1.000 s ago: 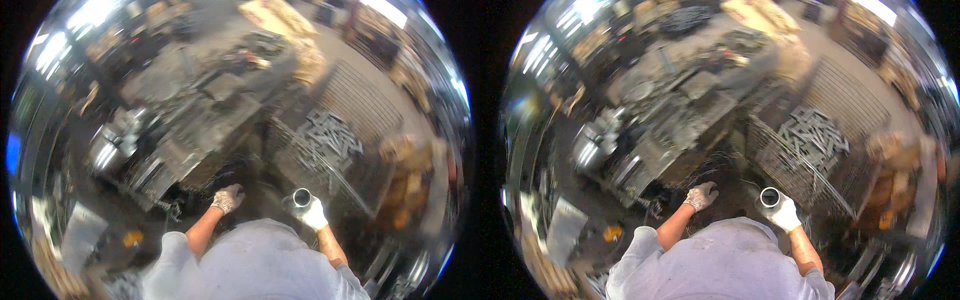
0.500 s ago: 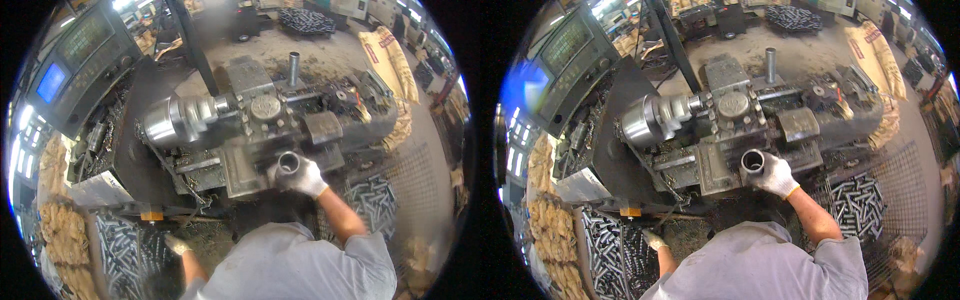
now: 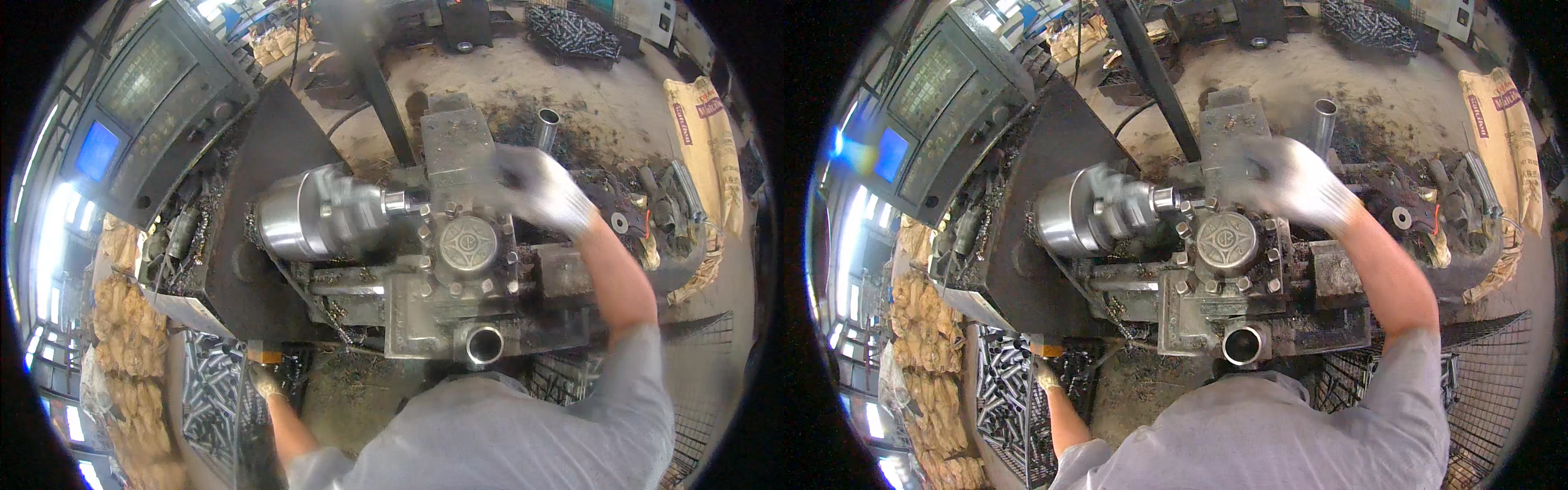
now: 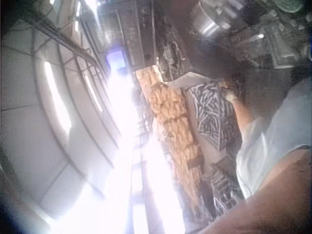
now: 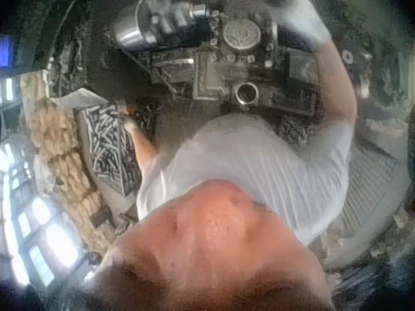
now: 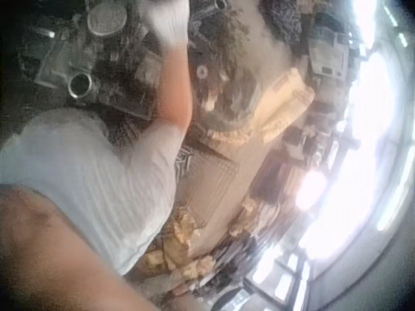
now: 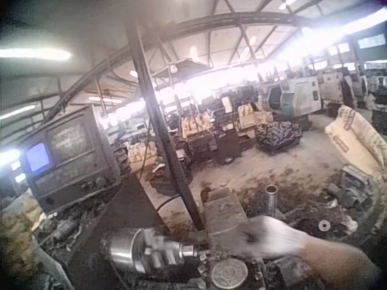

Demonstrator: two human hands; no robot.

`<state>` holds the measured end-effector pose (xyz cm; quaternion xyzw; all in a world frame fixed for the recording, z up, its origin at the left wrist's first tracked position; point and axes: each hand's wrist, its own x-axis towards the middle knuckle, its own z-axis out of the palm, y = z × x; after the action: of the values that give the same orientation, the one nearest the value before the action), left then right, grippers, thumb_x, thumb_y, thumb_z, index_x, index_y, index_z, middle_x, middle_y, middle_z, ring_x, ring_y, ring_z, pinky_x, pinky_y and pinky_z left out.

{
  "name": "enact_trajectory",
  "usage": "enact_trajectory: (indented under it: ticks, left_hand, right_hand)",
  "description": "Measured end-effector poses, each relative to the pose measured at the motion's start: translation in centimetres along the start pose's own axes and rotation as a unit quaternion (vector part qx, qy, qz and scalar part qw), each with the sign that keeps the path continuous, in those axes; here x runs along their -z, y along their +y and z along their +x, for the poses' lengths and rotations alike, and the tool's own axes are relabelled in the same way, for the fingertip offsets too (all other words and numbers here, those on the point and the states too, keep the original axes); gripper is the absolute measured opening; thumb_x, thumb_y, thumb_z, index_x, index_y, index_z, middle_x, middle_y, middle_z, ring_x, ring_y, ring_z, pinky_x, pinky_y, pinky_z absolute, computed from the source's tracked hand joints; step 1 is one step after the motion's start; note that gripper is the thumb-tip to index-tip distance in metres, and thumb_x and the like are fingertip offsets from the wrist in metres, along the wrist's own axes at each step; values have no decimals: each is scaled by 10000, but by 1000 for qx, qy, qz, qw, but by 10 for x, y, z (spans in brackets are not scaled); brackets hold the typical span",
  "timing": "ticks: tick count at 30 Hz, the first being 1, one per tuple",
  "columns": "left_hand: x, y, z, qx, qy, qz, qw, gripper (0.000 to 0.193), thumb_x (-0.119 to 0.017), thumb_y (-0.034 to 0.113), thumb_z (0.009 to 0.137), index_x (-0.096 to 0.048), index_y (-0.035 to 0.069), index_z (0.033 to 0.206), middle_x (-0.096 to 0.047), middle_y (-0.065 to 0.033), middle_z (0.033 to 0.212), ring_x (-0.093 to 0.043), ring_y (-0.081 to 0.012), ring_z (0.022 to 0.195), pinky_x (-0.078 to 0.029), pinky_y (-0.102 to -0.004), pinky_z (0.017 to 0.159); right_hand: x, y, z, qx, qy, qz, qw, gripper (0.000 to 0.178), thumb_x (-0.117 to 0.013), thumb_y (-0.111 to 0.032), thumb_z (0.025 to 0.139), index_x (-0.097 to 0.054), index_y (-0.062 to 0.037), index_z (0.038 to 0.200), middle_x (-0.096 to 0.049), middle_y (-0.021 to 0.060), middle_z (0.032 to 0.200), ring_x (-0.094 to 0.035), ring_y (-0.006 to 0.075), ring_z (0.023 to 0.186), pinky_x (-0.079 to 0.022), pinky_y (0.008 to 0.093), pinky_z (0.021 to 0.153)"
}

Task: The person operates a metal turning machine, repeatedly loading cylindrical metal parts into the chuck, securing them, and removing finished parts. The person places the finished parts into a wire basket nearby.

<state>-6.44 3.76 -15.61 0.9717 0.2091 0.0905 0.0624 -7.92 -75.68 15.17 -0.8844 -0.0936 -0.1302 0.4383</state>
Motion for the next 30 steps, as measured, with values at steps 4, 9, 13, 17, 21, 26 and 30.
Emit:
enact_trajectory:
  ticks: [4, 9, 13, 17, 21, 26, 30]
  left_hand:
    - [-29, -24, 1, 65, 37, -377, 923, 517, -638, 435, 1049, -585, -5, 1314, -674, -160, 1218, -640, -276, 1087, -554, -434, 890]
    - [-34, -26, 0, -16, 13, -263, 965, 486, -613, 401, 1030, -604, 56, 1372, -654, -157, 1341, -660, -355, 1092, -546, -527, 909]
    - [-9, 22, -49, 241, -121, -634, 725, 408, -578, 350, 1067, -610, 80, 1371, -651, -120, 1293, -635, -316, 1095, -539, -515, 900]
    - [14, 164, -137, -8, -24, -412, 911, 234, -619, 236, 1078, -675, 12, 1117, -696, -99, 980, -655, -235, 903, -551, -414, 775]
    - [58, 346, -137, -497, -320, -34, 806, 348, -537, 345, 1066, -694, 124, 1284, -712, -303, 1087, -708, -408, 995, -578, -490, 858]
    - [127, 443, -129, -461, -88, -343, 814, 395, -685, 209, 999, -628, 52, 1356, -633, -260, 1396, -709, -444, 1097, -613, -449, 869]
    - [146, 402, -141, -426, -155, -421, 785, 434, -742, 98, 918, -636, 4, 1328, -618, -261, 1431, -644, -413, 1280, -548, -456, 1033]
  right_hand:
    - [-81, 40, 140, 27, -166, -137, 976, 598, -777, -428, 826, -726, 0, 1240, -796, 147, 903, -751, 277, 741, -607, 398, 711]
    - [-165, 98, 194, -200, -464, -50, 862, 289, -933, -256, 749, -835, -71, 948, -789, 87, 880, -742, 213, 751, -587, 431, 620]
    - [-98, 149, 205, -192, -492, -94, 844, 346, -824, -299, 863, -797, -44, 1096, -781, 102, 995, -738, 239, 828, -609, 438, 704]
    - [21, 169, 205, -260, -105, -398, 873, 442, -763, -372, 771, -802, 19, 973, -795, 191, 937, -740, 317, 777, -582, 448, 738]
    - [30, 163, 206, -230, 86, -354, 902, 463, -724, -405, 802, -800, -3, 1017, -784, 222, 1006, -752, 417, 914, -587, 464, 835]
    - [-36, 130, 211, -50, -37, -321, 945, 544, -687, -493, 881, -785, -30, 1149, -756, 259, 1133, -726, 422, 1052, -569, 474, 950]
    - [-104, 59, 191, -90, -202, -222, 950, 643, -820, -487, 758, -776, -35, 1212, -791, 183, 1129, -754, 313, 1009, -588, 444, 904]
